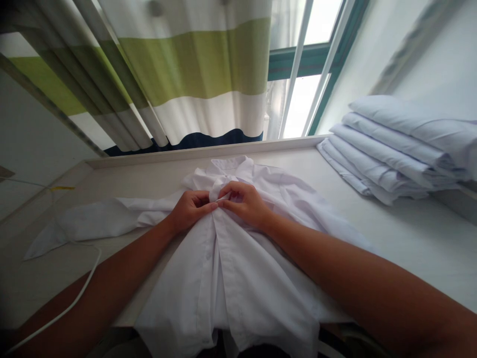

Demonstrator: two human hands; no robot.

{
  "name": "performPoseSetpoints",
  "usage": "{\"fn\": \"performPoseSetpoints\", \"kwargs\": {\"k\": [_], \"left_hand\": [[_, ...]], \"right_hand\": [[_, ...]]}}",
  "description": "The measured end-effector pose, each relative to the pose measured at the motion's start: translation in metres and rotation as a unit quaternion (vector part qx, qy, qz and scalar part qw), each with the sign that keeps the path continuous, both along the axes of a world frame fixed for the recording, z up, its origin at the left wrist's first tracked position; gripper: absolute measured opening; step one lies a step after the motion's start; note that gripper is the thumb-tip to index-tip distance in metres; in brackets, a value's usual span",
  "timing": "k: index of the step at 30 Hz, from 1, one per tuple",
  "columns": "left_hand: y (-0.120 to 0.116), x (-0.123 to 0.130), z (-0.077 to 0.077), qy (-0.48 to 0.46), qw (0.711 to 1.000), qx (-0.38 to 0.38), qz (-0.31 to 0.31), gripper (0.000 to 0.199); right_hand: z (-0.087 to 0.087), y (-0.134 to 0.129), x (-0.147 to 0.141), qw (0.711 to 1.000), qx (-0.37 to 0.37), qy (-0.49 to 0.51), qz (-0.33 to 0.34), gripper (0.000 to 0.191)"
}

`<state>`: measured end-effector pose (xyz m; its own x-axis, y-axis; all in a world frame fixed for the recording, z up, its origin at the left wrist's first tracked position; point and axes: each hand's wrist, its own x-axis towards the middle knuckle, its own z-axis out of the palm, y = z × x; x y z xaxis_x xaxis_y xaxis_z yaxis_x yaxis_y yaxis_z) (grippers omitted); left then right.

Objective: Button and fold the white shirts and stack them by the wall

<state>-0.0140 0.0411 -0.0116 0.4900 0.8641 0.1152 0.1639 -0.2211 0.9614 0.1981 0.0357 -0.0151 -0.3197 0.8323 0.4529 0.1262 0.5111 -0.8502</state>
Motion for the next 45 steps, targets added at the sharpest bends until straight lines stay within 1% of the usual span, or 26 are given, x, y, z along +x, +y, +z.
{"fn": "performPoseSetpoints", "kwargs": {"k": [7, 11, 14, 19, 27, 35, 45], "left_hand": [[0.0026, -0.0006, -0.0031, 0.011, 1.0, -0.008, -0.01, 0.035], [0.0024, 0.0, -0.0023, 0.016, 1.0, -0.001, -0.015, 0.035], [0.0021, 0.0007, -0.0019, 0.004, 1.0, -0.003, -0.018, 0.033], [0.0015, 0.0022, -0.0014, -0.018, 0.999, -0.019, -0.025, 0.033], [0.0018, 0.003, -0.0037, -0.035, 0.999, -0.02, -0.022, 0.032], [0.0024, 0.0032, -0.0034, -0.043, 0.998, -0.029, -0.023, 0.034], [0.0016, 0.0027, -0.0017, -0.05, 0.998, -0.029, -0.033, 0.031]], "right_hand": [[-0.0004, 0.0009, 0.0007, 1.0, 0.002, 0.003, 0.016, 0.016], [-0.0014, 0.0011, 0.0001, 1.0, 0.003, 0.004, 0.002, 0.014], [-0.0031, 0.0018, -0.0005, 1.0, 0.008, 0.008, -0.004, 0.014], [-0.0057, 0.0024, 0.0, 1.0, 0.009, 0.015, 0.01, 0.014], [-0.0047, 0.0015, 0.0001, 0.999, 0.009, 0.013, 0.028, 0.016], [-0.0036, 0.0006, -0.0001, 1.0, 0.01, 0.006, 0.029, 0.015], [-0.0038, 0.0006, 0.0007, 0.999, 0.008, 0.007, 0.034, 0.016]]}}
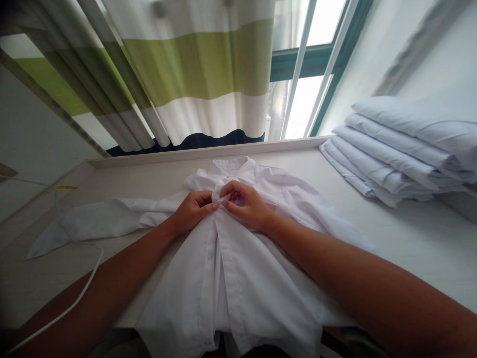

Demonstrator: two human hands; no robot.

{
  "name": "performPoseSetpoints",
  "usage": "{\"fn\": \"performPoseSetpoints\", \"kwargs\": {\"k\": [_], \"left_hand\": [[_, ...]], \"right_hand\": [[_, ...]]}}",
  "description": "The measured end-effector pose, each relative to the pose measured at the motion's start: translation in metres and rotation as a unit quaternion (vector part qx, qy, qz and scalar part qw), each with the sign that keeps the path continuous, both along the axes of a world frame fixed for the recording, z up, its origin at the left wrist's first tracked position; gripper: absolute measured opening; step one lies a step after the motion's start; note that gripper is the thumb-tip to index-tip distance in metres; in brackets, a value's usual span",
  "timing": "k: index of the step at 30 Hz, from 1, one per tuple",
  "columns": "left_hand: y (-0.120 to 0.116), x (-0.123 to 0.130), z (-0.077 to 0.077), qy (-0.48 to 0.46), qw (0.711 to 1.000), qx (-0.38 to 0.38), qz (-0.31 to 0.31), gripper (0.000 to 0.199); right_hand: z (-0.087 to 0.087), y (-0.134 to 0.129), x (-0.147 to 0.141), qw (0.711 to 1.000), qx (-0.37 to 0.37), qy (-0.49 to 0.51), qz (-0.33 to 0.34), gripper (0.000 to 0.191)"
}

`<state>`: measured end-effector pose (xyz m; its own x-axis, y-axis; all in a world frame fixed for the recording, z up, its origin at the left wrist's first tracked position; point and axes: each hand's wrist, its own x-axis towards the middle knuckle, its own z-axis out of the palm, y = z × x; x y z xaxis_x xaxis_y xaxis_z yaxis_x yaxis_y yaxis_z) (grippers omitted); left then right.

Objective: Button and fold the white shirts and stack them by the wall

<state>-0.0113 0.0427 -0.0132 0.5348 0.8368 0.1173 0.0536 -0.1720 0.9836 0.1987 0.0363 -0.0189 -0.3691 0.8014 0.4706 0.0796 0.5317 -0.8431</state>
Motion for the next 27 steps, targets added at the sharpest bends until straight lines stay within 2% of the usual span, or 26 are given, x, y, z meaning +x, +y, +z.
{"fn": "performPoseSetpoints", "kwargs": {"k": [8, 14, 21, 27], "left_hand": [[0.0002, -0.0005, 0.0, 0.004, 1.0, 0.003, 0.002, 0.035], [0.0009, -0.0006, -0.0021, 0.003, 1.0, 0.0, 0.004, 0.037], [0.002, -0.002, -0.0033, 0.007, 1.0, 0.01, 0.006, 0.035], [0.0004, -0.0011, -0.0013, 0.014, 1.0, 0.014, 0.002, 0.034]], "right_hand": [[-0.0008, -0.0001, -0.0007, 1.0, 0.002, -0.005, -0.004, 0.02], [-0.0055, 0.0024, -0.0025, 0.999, 0.01, 0.037, 0.001, 0.024], [-0.0054, 0.0016, -0.0019, 1.0, 0.01, 0.024, -0.001, 0.026], [-0.0045, 0.0016, -0.003, 1.0, 0.007, 0.027, 0.0, 0.018]]}}
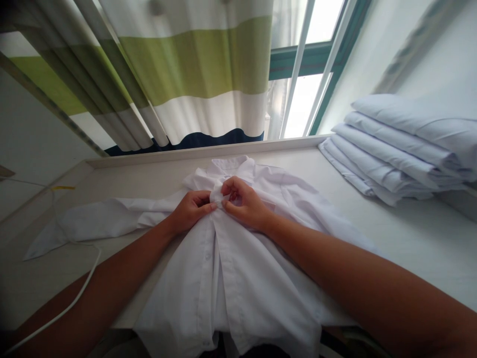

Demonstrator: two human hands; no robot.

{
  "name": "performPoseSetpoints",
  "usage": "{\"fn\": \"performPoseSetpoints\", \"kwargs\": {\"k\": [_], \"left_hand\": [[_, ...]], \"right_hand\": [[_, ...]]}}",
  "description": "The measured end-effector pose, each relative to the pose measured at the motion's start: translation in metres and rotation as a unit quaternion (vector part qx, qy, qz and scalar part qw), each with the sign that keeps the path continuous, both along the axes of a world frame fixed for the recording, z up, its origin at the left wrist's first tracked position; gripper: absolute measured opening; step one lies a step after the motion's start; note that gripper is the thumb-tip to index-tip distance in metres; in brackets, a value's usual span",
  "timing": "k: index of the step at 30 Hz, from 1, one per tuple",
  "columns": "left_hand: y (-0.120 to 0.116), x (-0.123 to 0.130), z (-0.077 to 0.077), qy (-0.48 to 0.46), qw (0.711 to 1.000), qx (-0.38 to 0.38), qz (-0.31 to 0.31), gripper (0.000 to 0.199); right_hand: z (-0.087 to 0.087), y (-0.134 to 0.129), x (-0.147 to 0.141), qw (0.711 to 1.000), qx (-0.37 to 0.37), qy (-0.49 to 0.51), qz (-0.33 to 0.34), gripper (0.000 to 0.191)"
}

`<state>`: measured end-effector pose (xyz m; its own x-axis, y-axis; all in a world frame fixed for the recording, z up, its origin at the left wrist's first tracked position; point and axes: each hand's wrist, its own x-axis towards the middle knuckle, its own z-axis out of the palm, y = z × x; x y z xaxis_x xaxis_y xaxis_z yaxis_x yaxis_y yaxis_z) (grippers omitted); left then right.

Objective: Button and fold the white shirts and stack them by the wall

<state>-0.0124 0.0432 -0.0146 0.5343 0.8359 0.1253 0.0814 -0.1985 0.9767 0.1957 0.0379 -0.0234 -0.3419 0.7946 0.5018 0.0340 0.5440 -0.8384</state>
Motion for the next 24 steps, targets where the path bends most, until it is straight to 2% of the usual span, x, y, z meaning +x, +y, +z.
{"fn": "performPoseSetpoints", "kwargs": {"k": [12, 24], "left_hand": [[-0.0035, 0.0034, 0.0022, 0.0, 1.0, 0.015, 0.005, 0.031], [-0.0022, 0.0024, 0.0018, -0.006, 1.0, -0.011, 0.005, 0.031]], "right_hand": [[0.0033, -0.0001, 0.003, 0.999, -0.013, 0.02, 0.042, 0.016], [0.0056, -0.0011, 0.0035, 1.0, -0.015, 0.009, 0.018, 0.027]]}}
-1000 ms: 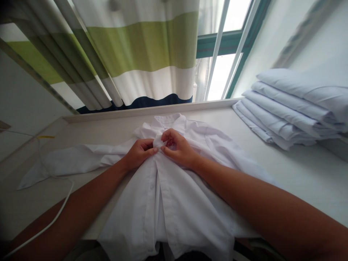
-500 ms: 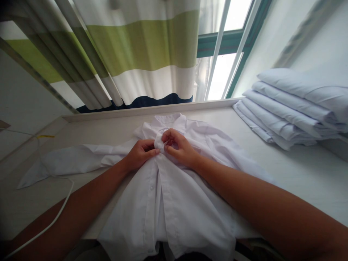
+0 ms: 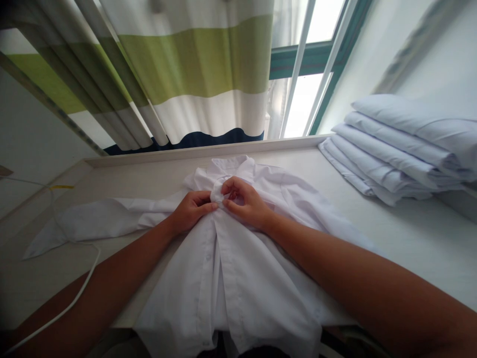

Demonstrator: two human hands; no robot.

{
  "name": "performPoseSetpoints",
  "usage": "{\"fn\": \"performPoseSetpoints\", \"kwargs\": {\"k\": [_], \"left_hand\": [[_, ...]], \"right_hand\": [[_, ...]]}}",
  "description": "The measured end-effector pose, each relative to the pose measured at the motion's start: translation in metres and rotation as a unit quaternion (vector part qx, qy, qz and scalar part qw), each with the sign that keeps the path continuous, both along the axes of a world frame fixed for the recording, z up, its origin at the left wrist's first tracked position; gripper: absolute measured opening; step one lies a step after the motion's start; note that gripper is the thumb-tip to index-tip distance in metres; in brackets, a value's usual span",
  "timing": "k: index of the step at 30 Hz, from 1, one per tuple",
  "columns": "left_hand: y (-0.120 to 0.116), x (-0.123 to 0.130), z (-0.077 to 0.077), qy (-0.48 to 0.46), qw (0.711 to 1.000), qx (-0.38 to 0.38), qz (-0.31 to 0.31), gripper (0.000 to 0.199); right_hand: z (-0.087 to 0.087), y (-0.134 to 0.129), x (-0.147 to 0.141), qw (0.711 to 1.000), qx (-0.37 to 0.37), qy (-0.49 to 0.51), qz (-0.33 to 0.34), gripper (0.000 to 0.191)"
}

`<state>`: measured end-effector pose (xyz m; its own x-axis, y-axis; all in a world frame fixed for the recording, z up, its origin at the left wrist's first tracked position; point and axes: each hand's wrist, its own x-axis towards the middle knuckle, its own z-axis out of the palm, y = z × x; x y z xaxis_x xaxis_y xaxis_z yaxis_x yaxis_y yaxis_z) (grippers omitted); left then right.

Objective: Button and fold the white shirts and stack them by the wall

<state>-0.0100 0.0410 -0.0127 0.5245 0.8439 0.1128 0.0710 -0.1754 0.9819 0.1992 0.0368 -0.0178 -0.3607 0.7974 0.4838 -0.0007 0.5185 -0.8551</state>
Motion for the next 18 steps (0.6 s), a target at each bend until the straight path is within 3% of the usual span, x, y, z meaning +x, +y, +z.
{"fn": "performPoseSetpoints", "kwargs": {"k": [18], "left_hand": [[-0.0002, -0.0019, 0.0017, 0.013, 1.0, -0.016, -0.019, 0.03]], "right_hand": [[-0.0039, 0.0052, -0.0009, 0.997, -0.047, 0.044, 0.044, 0.027]]}}
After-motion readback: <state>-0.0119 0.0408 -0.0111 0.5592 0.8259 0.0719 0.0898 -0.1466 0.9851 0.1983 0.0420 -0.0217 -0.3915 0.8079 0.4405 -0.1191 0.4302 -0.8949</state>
